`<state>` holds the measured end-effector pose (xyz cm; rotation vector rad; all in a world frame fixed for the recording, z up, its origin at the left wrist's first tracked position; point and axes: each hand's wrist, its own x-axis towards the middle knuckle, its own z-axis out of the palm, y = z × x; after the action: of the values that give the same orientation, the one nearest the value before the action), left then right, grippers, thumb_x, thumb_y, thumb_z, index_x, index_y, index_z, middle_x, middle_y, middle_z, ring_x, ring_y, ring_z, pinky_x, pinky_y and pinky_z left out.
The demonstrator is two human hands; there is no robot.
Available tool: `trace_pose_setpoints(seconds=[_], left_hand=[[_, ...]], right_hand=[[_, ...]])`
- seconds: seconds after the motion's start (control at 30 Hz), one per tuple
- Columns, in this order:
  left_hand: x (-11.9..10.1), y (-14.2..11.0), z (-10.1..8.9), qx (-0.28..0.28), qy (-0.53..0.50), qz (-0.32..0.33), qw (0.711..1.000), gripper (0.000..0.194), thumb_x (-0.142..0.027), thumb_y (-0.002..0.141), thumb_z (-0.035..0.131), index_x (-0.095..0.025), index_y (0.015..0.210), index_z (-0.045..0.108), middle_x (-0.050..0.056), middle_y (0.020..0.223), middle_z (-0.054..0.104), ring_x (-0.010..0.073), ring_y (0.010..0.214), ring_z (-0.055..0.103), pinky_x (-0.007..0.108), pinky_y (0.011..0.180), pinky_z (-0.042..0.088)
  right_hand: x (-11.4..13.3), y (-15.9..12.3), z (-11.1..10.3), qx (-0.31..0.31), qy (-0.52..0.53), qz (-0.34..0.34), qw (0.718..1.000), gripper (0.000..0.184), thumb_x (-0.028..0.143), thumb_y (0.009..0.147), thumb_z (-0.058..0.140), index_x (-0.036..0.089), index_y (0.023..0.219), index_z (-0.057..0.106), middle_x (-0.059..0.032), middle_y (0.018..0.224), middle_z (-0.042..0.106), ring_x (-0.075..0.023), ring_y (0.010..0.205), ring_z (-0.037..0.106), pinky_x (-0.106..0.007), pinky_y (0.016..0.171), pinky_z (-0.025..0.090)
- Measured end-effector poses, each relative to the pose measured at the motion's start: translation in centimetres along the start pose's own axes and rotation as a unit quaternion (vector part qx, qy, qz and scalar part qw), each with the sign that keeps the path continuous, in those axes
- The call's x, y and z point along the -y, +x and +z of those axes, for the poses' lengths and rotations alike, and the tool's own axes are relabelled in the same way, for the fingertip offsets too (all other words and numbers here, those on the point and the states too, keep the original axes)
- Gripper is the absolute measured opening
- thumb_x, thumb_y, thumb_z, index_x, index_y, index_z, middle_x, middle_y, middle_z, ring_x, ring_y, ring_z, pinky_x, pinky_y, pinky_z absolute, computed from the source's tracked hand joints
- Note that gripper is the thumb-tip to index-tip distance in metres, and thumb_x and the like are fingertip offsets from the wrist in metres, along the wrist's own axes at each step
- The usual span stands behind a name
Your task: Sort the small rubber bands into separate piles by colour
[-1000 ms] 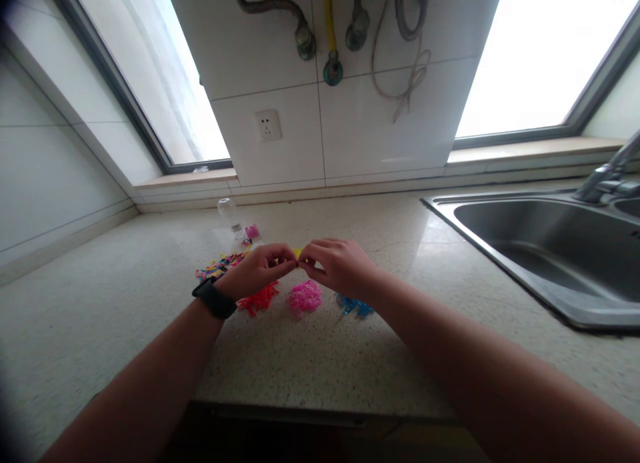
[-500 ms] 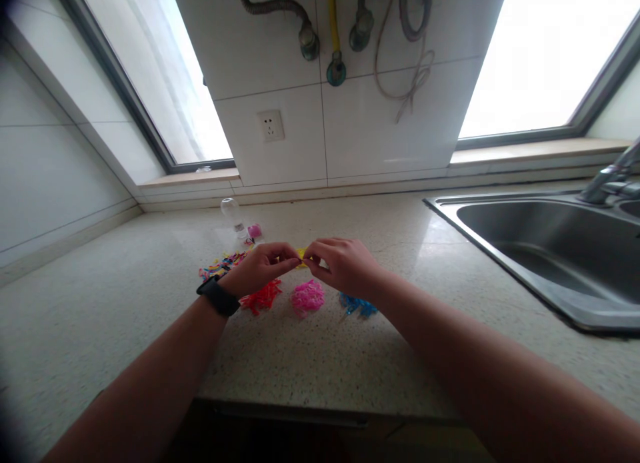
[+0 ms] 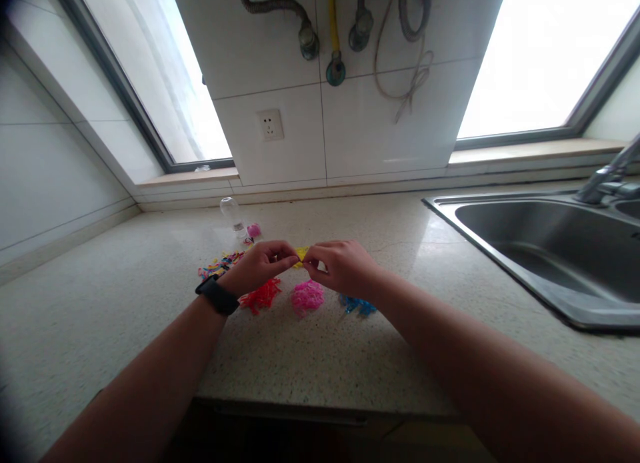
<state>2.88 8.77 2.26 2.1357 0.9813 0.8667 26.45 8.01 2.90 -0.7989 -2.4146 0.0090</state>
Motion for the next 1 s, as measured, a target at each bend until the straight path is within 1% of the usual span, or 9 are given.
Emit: trace_pose_setpoints(seconds=[0.13, 0.33, 0.53, 0.73, 1.0], left_hand=[[-0.13, -0.05, 0.01, 0.005, -0.007, -0.004, 1.0, 0.027, -0.04, 0.093, 0.064, -0.015, 0.093, 0.072, -0.001, 0.072, 0.058, 0.0103, 0.065, 0.044, 0.023, 0.06, 0.035], [-0.26, -0.01, 0.12, 0.019, -0.017, 0.0, 1.0, 0.026, -0.04, 0.093, 0.065, -0.015, 0.092, 0.071, -0.002, 0.07, 0.055, 0.0102, 0.064, 0.043, 0.022, 0.058, 0.034], [-0.04, 0.03, 0.34, 0.028, -0.024, 0.001, 0.999, 0.026, -0.04, 0.091, 0.067, -0.014, 0.093, 0.071, -0.002, 0.069, 0.053, 0.0097, 0.064, 0.044, 0.022, 0.057, 0.034], [-0.16, -0.02, 0.4, 0.017, -0.028, 0.016, 0.999, 0.027, -0.041, 0.087, 0.072, -0.015, 0.095, 0.071, -0.003, 0.069, 0.051, 0.0092, 0.063, 0.043, 0.021, 0.056, 0.033], [-0.07, -0.06, 0.35, 0.012, -0.036, 0.016, 0.999, 0.024, -0.039, 0.091, 0.069, -0.015, 0.093, 0.07, -0.004, 0.068, 0.051, 0.0087, 0.062, 0.042, 0.021, 0.056, 0.032]], right_hand=[[0.0, 0.02, -0.06, 0.0, 0.0, 0.002, 1.0, 0.017, 0.029, 0.095, 0.057, 0.02, 0.091, 0.071, -0.0016, 0.08, 0.071, -0.0124, 0.068, 0.062, -0.026, 0.065, 0.038], [-0.15, 0.05, 0.17, 0.018, -0.012, 0.007, 1.0, 0.02, 0.034, 0.096, 0.059, 0.02, 0.09, 0.071, -0.002, 0.081, 0.072, -0.0137, 0.07, 0.063, -0.027, 0.065, 0.039], [-0.16, 0.04, 0.27, 0.032, -0.023, 0.014, 0.999, 0.015, 0.029, 0.094, 0.06, 0.021, 0.092, 0.072, -0.0021, 0.084, 0.073, -0.0146, 0.075, 0.065, -0.027, 0.067, 0.039], [0.01, -0.03, 0.36, 0.036, -0.021, 0.025, 0.999, 0.013, 0.027, 0.092, 0.061, 0.02, 0.092, 0.072, -0.0016, 0.082, 0.072, -0.0137, 0.072, 0.063, -0.026, 0.066, 0.038], [0.1, 0.1, 0.19, 0.032, 0.0, 0.034, 0.999, 0.012, 0.027, 0.094, 0.059, 0.02, 0.095, 0.069, -0.0012, 0.082, 0.07, -0.0123, 0.07, 0.06, -0.025, 0.066, 0.037]])
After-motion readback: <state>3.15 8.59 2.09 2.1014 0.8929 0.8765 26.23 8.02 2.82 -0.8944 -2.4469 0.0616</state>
